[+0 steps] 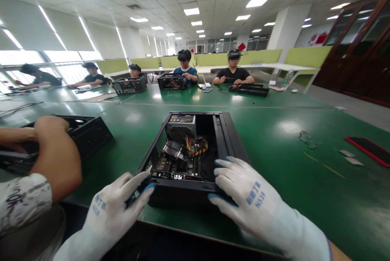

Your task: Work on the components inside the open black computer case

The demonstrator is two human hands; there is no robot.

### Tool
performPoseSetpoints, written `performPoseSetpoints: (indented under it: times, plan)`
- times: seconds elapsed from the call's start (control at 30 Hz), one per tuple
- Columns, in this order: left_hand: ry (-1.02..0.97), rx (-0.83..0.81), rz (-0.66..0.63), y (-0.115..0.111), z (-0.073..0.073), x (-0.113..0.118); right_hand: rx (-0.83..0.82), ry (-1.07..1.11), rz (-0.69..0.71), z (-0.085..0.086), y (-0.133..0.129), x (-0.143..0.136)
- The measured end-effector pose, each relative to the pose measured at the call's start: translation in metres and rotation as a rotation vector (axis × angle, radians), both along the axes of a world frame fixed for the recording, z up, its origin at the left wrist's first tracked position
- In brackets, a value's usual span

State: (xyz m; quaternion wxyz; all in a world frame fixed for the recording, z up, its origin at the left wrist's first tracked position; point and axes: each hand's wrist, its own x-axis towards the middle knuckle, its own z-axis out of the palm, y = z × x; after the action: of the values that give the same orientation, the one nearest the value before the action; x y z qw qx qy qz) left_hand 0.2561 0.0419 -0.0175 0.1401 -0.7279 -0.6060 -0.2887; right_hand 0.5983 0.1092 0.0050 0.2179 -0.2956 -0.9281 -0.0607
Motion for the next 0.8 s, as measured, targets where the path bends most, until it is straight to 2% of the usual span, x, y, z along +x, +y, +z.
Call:
performPoseSetpoints:
  times: [0.23,0.33,0.63,0.73,0.8]
  plan:
    - [0.067,0.08,-0.131,-0.024,0.013,0.005,0.12,-0.029,0.051,0.009,-0.023,0.008]
    - [0.087,0.088,-0.157,-0.029,0.015,0.005,0.14,-0.057,0.064,0.01,-0.029,0.013]
    - [0.077,0.044,-0.174,-0.037,0.01,0.004,0.067,-0.127,0.035,-0.018,-0.036,0.044]
    - [0.068,0.039,-0.178,-0.037,0.011,0.005,0.04,-0.136,0.04,-0.012,-0.036,0.045]
    - [0.071,0.05,-0.189,-0.036,0.01,0.005,0.025,-0.131,0.044,0.002,-0.031,0.037]
